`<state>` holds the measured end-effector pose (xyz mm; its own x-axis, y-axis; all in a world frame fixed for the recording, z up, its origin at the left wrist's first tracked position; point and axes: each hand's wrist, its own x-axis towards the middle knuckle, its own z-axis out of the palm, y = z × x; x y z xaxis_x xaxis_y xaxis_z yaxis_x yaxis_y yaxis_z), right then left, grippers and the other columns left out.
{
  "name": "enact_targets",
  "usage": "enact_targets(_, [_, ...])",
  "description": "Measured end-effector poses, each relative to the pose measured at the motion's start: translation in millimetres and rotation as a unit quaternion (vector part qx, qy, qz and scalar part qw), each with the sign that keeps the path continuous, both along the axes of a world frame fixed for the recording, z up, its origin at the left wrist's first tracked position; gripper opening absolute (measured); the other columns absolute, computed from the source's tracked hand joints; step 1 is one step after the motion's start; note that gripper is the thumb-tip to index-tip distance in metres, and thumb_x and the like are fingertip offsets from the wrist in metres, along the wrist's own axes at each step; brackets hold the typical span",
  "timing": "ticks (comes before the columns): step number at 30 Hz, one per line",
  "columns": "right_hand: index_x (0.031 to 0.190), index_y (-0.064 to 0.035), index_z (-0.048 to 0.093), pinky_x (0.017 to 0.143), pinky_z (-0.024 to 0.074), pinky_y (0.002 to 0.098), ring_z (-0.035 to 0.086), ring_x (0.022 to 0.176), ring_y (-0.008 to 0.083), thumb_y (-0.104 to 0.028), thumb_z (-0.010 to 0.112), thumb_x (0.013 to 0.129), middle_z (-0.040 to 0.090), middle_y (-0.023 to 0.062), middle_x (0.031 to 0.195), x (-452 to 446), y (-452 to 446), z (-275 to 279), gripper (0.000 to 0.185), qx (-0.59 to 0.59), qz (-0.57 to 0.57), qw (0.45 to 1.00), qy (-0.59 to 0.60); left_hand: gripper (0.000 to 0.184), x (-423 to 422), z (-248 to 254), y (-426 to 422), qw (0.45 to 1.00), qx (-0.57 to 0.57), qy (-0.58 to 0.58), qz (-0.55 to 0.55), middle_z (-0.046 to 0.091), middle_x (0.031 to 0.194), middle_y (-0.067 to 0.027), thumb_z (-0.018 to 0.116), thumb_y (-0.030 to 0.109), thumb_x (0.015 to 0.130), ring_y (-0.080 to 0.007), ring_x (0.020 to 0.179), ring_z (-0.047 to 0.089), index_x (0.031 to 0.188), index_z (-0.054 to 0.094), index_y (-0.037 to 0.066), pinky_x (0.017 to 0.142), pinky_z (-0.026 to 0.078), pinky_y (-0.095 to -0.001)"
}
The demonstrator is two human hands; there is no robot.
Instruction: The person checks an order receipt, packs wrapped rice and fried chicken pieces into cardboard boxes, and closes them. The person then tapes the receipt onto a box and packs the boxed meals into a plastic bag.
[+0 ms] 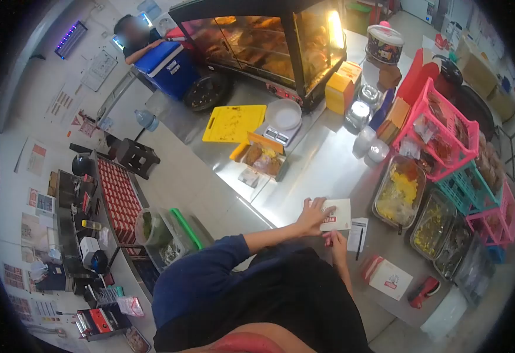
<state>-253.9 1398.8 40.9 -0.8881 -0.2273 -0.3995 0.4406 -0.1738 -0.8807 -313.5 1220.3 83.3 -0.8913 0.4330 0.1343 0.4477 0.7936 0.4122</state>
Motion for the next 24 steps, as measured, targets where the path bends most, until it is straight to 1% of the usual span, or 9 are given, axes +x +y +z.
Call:
enact_targets(5, [0.082, 0.0019, 0.065, 0.050, 0.0380, 0.0222, 0.044, 0.051, 0.0069, -0.036, 0.049, 0.099, 0.048, -0.0013, 0.058, 3.1, 15.8, 19.3, 0.044, 0.011, -0.098, 0.994, 0.056, 0.084, 13.8, 45.8, 42.8, 0.992, -0.025, 0.120, -0.007, 0.037, 0.134, -0.0253, 0.078, 0.043, 0.058, -0.0399, 0.124, 0.037, 0.132, 0.047, 0.018, 0.094, 0.028, -0.0583])
enact_targets(9, [0.069, 0.0002, 0.064, 0.046, 0.0319, 0.0229, 0.044, 0.048, 0.0076, -0.035, 0.053, 0.097, 0.053, 0.0001, 0.054, 25.9, 64.1, 75.9, 0.046, 0.113, -0.151, 0.981, -0.037, 0.082, 32.2, 73.3, 90.9, 0.994, -0.004, 0.110, -0.024, 0.036, 0.135, -0.0253, 0.077, 0.040, 0.059, -0.0404, 0.125, 0.036, 0.132, 0.048, 0.019, 0.094, 0.029, -0.0587])
enact_targets(11, [0.095, 0.0019, 0.065, 0.059, 0.0453, 0.0250, 0.058, 0.068, 0.0117, -0.036, 0.056, 0.095, 0.063, 0.0062, 0.076, 38.4, 96.2, 95.6, 0.039, 0.244, -0.071, 0.958, -0.133, 0.083, 44.1, 78.7, 120.6, 0.990, -0.033, 0.128, -0.045, 0.036, 0.135, -0.0250, 0.077, 0.034, 0.057, -0.0409, 0.125, 0.036, 0.133, 0.047, 0.020, 0.094, 0.029, -0.0606])
enact_targets(12, [0.095, 0.0019, 0.065, 0.059, 0.0453, 0.0250, 0.058, 0.068, 0.0117, -0.036, 0.056, 0.095, 0.063, 0.0062, 0.076, 42.4, 110.5, 78.0, 0.039, 0.242, -0.082, 0.956, -0.142, 0.083, 48.6, 84.0, 135.8, 0.990, -0.031, 0.122, -0.058, 0.036, 0.135, -0.0250, 0.077, 0.034, 0.057, -0.0409, 0.125, 0.036, 0.133, 0.047, 0.020, 0.094, 0.029, -0.0606])
enact_targets(14, [0.129, 0.0018, 0.048, 0.083, 0.0489, 0.0301, 0.058, 0.102, 0.0185, -0.030, 0.061, 0.093, 0.059, 0.0130, 0.112, 71.9, 151.1, 29.4, 0.049, -0.016, -0.248, 0.967, 0.051, 0.087, 63.3, 93.2, 176.2, 0.994, 0.024, 0.083, -0.067, 0.036, 0.134, -0.0252, 0.077, 0.030, 0.053, -0.0408, 0.126, 0.036, 0.134, 0.047, 0.021, 0.093, 0.028, -0.0626])
enact_targets(16, [0.143, -0.0009, 0.026, 0.097, 0.0430, 0.0345, 0.047, 0.121, 0.0222, -0.017, 0.066, 0.088, 0.045, 0.0142, 0.134, 104.6, 200.0, 47.1, 0.070, -0.041, -0.239, 0.967, 0.080, 0.093, 82.5, 104.3, 222.0, 0.994, -0.001, 0.049, -0.093, 0.040, 0.128, -0.0246, 0.079, 0.035, 0.052, -0.0407, 0.123, 0.037, 0.137, 0.044, 0.019, 0.093, 0.028, -0.0626])
enact_targets(18, [0.138, 0.0012, 0.036, 0.088, 0.0487, 0.0347, 0.053, 0.115, 0.0214, 0.000, 0.069, 0.078, 0.051, 0.0138, 0.129, 134.0, 248.6, 56.1, 0.069, 0.125, -0.305, 0.936, 0.120, 0.094, 96.8, 118.0, 266.1, 0.989, 0.051, -0.003, -0.137, 0.038, 0.129, -0.0266, 0.081, 0.039, 0.054, -0.0425, 0.122, 0.037, 0.136, 0.040, 0.017, 0.093, 0.028, -0.0592])
enact_targets(20, [0.123, 0.0032, 0.051, 0.066, 0.0523, 0.0277, 0.065, 0.087, 0.0168, 0.002, 0.069, 0.078, 0.066, 0.0105, 0.100, 145.2, 291.4, 70.3, 0.049, 0.075, -0.279, 0.950, 0.118, 0.096, 105.2, 117.0, 297.4, 0.983, 0.065, -0.020, -0.173, 0.038, 0.129, -0.0273, 0.081, 0.034, 0.052, -0.0422, 0.121, 0.038, 0.136, 0.039, 0.019, 0.093, 0.028, -0.0575])
enact_targets(24, [0.111, 0.0033, 0.059, 0.062, 0.0508, 0.0258, 0.065, 0.078, 0.0153, 0.001, 0.066, 0.082, 0.067, 0.0099, 0.090, 170.2, 362.3, 72.6, 0.030, 0.106, -0.193, 0.970, 0.105, 0.098, 116.6, 118.7, 341.1, 0.984, 0.023, -0.017, -0.177, 0.039, 0.130, -0.0253, 0.081, 0.027, 0.051, -0.0403, 0.123, 0.037, 0.138, 0.037, 0.020, 0.094, 0.028, -0.0553])
